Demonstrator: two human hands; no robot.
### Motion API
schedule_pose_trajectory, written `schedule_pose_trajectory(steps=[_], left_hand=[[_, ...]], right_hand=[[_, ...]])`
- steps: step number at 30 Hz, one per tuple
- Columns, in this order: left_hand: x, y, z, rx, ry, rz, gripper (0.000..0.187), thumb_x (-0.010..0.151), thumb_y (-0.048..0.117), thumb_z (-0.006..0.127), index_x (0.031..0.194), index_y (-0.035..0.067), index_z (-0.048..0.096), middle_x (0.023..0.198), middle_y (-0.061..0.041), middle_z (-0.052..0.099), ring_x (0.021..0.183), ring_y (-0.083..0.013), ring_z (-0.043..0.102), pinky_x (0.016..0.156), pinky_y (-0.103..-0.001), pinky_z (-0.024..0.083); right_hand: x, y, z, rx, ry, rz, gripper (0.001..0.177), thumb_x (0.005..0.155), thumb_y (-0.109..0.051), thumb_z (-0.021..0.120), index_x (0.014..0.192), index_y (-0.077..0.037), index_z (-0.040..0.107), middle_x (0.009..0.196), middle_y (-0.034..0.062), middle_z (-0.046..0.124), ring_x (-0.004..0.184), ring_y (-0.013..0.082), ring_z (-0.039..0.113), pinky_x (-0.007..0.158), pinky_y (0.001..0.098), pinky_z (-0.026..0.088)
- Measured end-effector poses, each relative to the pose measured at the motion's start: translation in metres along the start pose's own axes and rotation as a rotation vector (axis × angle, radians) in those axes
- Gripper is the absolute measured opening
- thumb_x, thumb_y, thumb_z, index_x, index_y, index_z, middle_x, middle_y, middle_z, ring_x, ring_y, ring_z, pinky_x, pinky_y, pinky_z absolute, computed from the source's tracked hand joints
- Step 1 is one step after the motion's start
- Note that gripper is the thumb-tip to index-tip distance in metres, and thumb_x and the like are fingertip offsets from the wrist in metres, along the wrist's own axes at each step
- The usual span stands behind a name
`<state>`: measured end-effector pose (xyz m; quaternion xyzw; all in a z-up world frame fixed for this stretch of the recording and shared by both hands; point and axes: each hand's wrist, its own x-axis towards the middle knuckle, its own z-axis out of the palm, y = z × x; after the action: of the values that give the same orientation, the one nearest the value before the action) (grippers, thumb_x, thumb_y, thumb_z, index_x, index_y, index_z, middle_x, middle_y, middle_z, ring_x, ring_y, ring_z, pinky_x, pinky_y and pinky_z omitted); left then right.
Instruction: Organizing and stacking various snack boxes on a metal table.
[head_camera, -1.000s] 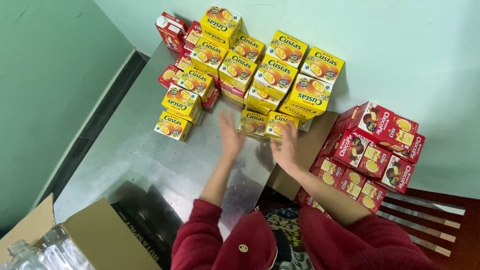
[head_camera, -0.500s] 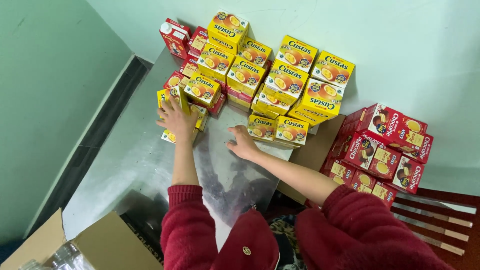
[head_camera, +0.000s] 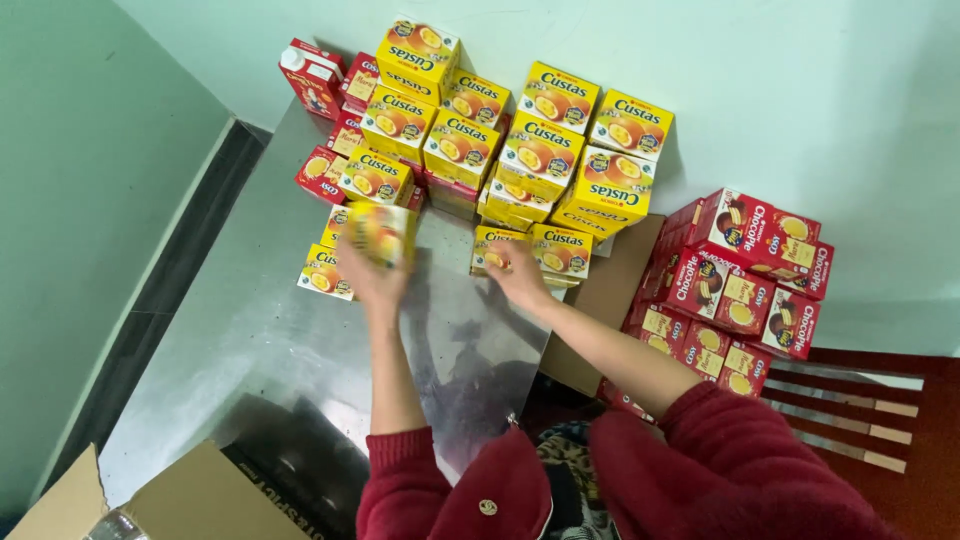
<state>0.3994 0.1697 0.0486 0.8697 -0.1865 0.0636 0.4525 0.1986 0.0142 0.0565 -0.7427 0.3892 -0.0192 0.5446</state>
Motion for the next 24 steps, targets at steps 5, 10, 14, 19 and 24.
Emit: schedule_pose_trajectory(steps=[5, 10, 14, 19, 24], left_hand=[[-0.044, 0.03, 0.026, -0.18, -0.45, 0.181, 0.109, 0.065, -0.014, 0.087, 0.165, -0.005, 0.046, 0.147, -0.035, 0.06, 0.139, -0.0646, 0.049, 0.123, -0.069, 0.035], [-0.045, 0.073, 0.047, -0.203, -0.884, 0.234, 0.127, 0.06, -0.032, 0.071, 0.175, 0.01, 0.037, 0.161, -0.031, 0.054, 0.157, -0.0694, 0.021, 0.128, -0.075, 0.033], [-0.056, 0.067, 0.079, -0.186, -0.984, 0.24, 0.126, 0.065, -0.026, 0.081, 0.175, 0.018, 0.04, 0.173, -0.018, 0.047, 0.164, -0.0602, 0.006, 0.132, -0.07, 0.03], [-0.08, 0.045, 0.099, -0.327, -0.96, 0.341, 0.128, 0.075, -0.039, 0.05, 0.183, 0.023, 0.022, 0.19, -0.013, 0.01, 0.164, -0.0611, -0.013, 0.116, -0.055, 0.051], [-0.058, 0.019, 0.085, -0.255, -0.766, 0.125, 0.12, 0.08, -0.033, 0.049, 0.182, 0.024, 0.022, 0.189, -0.015, 0.007, 0.169, -0.049, -0.004, 0.129, -0.052, 0.041]], right_hand=[[-0.004, 0.024, -0.027, 0.149, 0.137, -0.02, 0.056, 0.12, -0.026, 0.059, 0.166, 0.0, 0.041, 0.164, 0.032, 0.04, 0.152, 0.0483, 0.05, 0.122, 0.0569, 0.051], [-0.004, 0.05, -0.042, 0.097, 0.151, -0.129, 0.056, 0.122, -0.027, 0.058, 0.163, 0.007, 0.043, 0.157, 0.036, 0.046, 0.145, 0.0494, 0.057, 0.115, 0.06, 0.055], [0.001, 0.063, -0.038, 0.071, 0.151, -0.14, 0.056, 0.12, -0.027, 0.062, 0.163, 0.006, 0.049, 0.156, 0.0331, 0.05, 0.142, 0.0459, 0.062, 0.111, 0.0509, 0.059], [-0.005, 0.047, -0.04, 0.001, 0.151, -0.186, 0.051, 0.114, -0.018, 0.067, 0.157, 0.006, 0.056, 0.152, 0.0324, 0.053, 0.138, 0.0499, 0.063, 0.105, 0.0447, 0.066], [0.003, 0.049, -0.034, -0.039, 0.167, -0.215, 0.044, 0.108, -0.012, 0.073, 0.148, 0.004, 0.066, 0.148, 0.0325, 0.057, 0.135, 0.0528, 0.063, 0.103, 0.0442, 0.067]])
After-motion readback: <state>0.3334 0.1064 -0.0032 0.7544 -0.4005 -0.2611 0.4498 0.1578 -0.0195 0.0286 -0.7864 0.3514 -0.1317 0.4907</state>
